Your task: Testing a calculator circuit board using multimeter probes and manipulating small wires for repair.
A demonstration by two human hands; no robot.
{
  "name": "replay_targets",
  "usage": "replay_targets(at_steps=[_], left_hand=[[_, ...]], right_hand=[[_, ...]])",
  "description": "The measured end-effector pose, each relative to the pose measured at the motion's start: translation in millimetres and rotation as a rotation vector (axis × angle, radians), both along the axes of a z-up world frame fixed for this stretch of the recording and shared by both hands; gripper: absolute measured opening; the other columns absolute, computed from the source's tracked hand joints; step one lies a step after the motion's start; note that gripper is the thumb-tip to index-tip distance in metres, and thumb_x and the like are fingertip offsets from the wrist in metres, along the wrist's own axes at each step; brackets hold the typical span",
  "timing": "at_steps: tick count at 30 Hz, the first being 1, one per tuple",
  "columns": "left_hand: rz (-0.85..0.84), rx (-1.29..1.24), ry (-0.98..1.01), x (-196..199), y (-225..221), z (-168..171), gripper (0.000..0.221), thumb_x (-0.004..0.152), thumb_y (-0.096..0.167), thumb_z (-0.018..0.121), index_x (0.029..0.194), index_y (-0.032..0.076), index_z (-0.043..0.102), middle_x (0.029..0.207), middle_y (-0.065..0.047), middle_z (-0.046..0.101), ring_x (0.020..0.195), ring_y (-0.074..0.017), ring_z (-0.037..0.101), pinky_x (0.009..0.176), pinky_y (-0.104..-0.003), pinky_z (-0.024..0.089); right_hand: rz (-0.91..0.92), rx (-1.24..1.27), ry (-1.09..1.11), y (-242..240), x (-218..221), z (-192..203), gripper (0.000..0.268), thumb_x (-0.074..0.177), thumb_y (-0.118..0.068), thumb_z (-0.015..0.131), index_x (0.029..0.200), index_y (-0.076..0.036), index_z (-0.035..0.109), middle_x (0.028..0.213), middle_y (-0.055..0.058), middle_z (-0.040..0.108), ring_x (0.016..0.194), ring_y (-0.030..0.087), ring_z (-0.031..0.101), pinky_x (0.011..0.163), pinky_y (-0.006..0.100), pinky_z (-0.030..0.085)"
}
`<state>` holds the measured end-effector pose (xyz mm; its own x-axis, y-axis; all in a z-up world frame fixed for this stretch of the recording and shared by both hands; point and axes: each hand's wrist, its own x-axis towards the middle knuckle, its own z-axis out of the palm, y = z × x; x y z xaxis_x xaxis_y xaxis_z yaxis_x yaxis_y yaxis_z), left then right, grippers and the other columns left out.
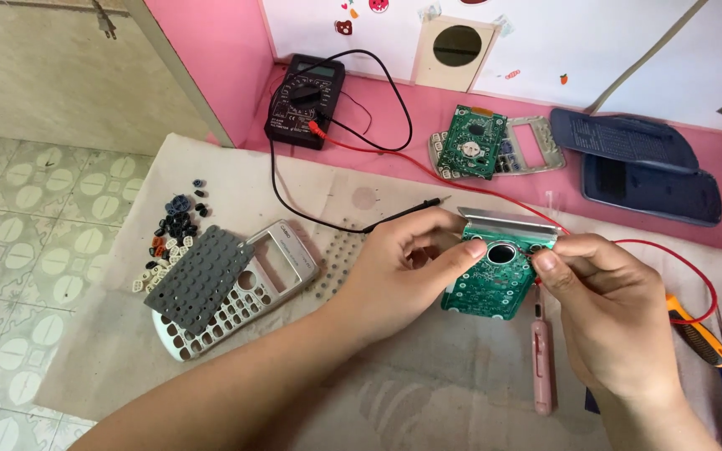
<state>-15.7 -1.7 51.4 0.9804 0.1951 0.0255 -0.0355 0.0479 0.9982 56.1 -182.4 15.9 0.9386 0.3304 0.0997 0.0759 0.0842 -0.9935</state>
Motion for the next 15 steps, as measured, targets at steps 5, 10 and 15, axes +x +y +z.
replay_targets(at_steps=[5,10,15], left_hand=[[-0.012,-0.039,0.006,0.0,0.3,-1.0,0.02,0.08,0.025,0.058,0.087,0.007,0.055,0.063,0.002,0.055,0.062,-0.0037,0.047,0.062,-0.019,0.036],[-0.042,-0.04,-0.11,-0.8,1.0,-1.3,0.015,0.085,0.02,0.054,0.075,0.01,0.05,0.057,0.005,0.037,0.056,-0.0042,0.032,0.054,-0.02,0.027],[-0.048,-0.065,-0.074,-0.4,2.5,-3.5,0.012,0.083,0.019,0.056,0.087,0.008,0.053,0.059,0.003,0.043,0.056,-0.005,0.037,0.054,-0.02,0.031]], right_hand=[[0.015,0.021,-0.006,0.0,-0.6,0.3,0.013,0.083,0.004,0.054,0.096,0.0,0.056,0.087,0.011,0.063,0.078,0.013,0.058,0.075,0.024,0.047],[0.001,0.034,0.077,3.8,-3.1,-0.5,0.01,0.083,0.004,0.054,0.093,0.002,0.057,0.083,0.012,0.063,0.072,0.012,0.056,0.066,0.021,0.043],[0.057,0.104,0.114,9.1,-6.1,10.3,0.021,0.081,0.004,0.05,0.102,0.007,0.056,0.095,0.02,0.064,0.085,0.021,0.06,0.08,0.029,0.047]])
